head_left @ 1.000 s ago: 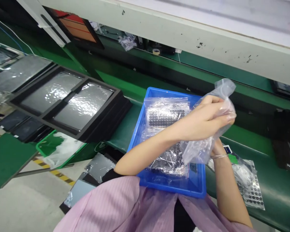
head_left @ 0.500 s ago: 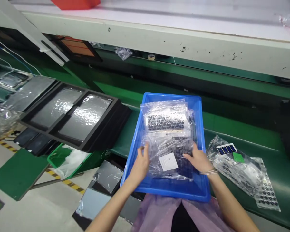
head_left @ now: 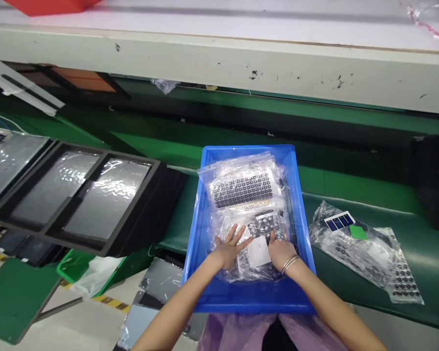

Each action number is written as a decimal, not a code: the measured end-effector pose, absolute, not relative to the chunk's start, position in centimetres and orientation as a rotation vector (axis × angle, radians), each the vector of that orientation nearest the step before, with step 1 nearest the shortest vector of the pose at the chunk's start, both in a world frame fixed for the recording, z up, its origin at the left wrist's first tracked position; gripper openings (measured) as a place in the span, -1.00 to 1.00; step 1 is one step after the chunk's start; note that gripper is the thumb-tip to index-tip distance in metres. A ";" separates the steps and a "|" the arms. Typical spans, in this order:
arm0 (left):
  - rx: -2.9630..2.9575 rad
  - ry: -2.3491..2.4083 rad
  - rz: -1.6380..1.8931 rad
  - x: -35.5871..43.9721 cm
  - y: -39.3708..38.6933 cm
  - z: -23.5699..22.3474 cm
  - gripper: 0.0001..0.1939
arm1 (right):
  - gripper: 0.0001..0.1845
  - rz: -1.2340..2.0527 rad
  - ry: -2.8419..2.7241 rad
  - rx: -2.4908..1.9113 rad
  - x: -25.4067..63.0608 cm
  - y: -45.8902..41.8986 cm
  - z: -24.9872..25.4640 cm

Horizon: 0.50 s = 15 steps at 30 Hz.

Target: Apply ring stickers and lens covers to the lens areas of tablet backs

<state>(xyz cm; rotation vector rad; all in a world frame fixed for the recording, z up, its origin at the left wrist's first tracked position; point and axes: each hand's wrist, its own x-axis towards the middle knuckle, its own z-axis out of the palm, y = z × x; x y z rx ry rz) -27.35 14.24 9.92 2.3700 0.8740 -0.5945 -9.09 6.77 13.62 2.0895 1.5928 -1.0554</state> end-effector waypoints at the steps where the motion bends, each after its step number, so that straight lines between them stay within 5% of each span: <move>1: 2.348 0.867 -0.540 -27.6 15.4 10.5 -0.12 | -0.68 -1.091 1.614 2.127 -8.3 7.6 14.0; 4: 2.317 1.107 -0.256 -27.7 19.5 12.4 -0.49 | -0.69 -1.118 1.704 2.348 -5.3 11.8 14.8; 9: 2.156 1.694 0.228 -24.5 25.1 12.0 -0.56 | -0.63 -1.160 1.624 2.763 -2.3 20.1 14.6; 15: 2.114 1.642 0.398 -22.4 25.4 13.2 -0.75 | -0.66 -1.562 1.603 3.005 -2.9 18.2 16.0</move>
